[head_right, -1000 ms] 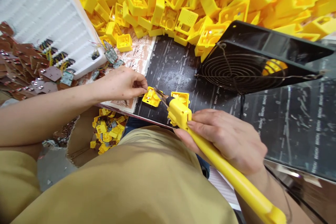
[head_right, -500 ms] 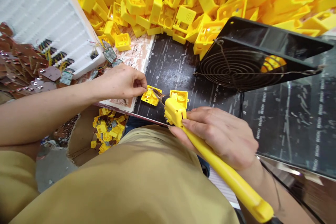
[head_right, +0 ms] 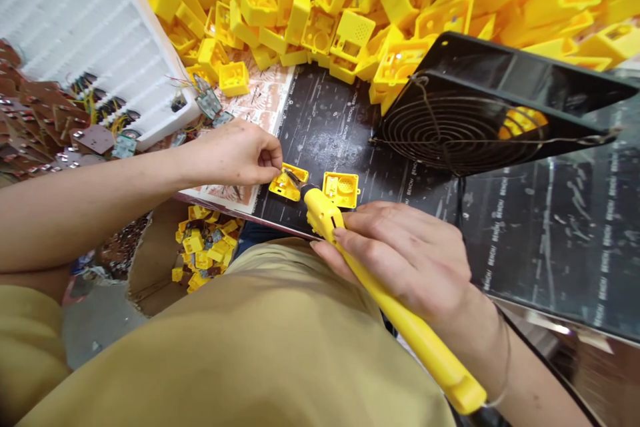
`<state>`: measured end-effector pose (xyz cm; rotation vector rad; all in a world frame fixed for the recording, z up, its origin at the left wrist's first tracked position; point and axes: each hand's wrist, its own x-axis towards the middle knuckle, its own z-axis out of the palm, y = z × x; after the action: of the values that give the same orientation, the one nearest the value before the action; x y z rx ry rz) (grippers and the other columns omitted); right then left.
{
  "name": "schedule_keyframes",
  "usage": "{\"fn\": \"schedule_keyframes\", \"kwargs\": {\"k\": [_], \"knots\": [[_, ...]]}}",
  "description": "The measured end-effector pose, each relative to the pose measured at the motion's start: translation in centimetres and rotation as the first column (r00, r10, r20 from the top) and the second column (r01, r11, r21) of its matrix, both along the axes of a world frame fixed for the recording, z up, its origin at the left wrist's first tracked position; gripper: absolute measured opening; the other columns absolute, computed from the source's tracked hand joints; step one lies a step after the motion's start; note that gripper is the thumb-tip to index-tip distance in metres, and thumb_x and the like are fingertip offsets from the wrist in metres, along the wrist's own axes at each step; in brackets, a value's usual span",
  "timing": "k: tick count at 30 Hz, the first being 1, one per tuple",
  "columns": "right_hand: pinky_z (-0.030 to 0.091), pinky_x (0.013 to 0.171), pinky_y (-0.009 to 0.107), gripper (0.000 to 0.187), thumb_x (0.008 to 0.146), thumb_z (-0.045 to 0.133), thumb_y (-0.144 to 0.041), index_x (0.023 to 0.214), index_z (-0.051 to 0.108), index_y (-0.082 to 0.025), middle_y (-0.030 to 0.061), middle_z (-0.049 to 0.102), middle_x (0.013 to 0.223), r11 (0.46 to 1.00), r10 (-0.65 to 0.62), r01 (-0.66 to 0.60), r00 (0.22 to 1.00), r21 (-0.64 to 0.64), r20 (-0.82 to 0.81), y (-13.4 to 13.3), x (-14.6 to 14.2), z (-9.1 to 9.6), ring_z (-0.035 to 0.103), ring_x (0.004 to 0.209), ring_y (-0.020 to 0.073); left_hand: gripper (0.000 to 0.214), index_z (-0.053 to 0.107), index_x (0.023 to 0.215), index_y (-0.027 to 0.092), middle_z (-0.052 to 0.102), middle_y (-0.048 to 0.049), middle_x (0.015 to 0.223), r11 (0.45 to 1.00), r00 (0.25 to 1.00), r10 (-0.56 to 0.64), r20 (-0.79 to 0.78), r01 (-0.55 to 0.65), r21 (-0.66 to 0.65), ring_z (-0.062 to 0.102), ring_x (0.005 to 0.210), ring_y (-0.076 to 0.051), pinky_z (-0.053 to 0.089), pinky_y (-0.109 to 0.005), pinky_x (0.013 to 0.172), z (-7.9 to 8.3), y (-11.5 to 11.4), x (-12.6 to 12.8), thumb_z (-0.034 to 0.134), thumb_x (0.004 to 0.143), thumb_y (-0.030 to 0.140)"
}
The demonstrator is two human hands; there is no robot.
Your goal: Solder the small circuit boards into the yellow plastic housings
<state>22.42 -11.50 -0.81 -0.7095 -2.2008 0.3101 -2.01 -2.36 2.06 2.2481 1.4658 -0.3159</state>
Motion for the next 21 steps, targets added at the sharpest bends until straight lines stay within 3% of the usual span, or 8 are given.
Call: {"fn": "schedule_keyframes", "kwargs": {"k": [14,19,21], "knots": [[0.061,0.078,0.032,0.023,0.080,0.079,-0.012,0.094,0.061,-0.017,0.0045,0.068,0.083,0.999,-0.020,0.023,0.995,-0.037,0.093,-0.5,0.3,1.2,0.068,0.077,0.0156,0.014,0.077,0.078,0.019,0.068,0.0017,0.065,0.999,1.000,-0.021,0.015,0.021,0.026,0.068,0.073,-0.016,0.046,-0.025,0.072,-0.3,0.2,-0.2,0.064,0.073,0.019],[0.060,0.077,0.033,0.007,0.095,0.064,-0.031,0.091,0.063,-0.025,0.0007,0.068,0.079,0.961,-0.210,0.214,0.977,-0.175,0.045,-0.9,1.6,0.7,0.069,0.079,0.0154,0.015,0.077,0.080,0.019,0.068,0.0018,0.066,1.000,1.000,-0.006,0.003,0.006,-0.017,0.067,0.072,-0.015,0.046,-0.025,0.074,0.1,0.2,-0.2,0.064,0.075,0.020],[0.060,0.074,0.031,0.008,0.094,0.066,-0.033,0.098,0.065,-0.026,0.0007,0.069,0.079,0.966,-0.195,0.193,0.981,-0.174,0.002,-1.0,1.9,0.2,0.070,0.079,0.0160,0.014,0.077,0.081,0.018,0.068,0.0019,0.066,0.999,1.000,0.001,-0.009,-0.001,-0.036,0.067,0.070,-0.015,0.046,-0.026,0.074,0.2,0.2,0.0,0.064,0.076,0.020]]}}
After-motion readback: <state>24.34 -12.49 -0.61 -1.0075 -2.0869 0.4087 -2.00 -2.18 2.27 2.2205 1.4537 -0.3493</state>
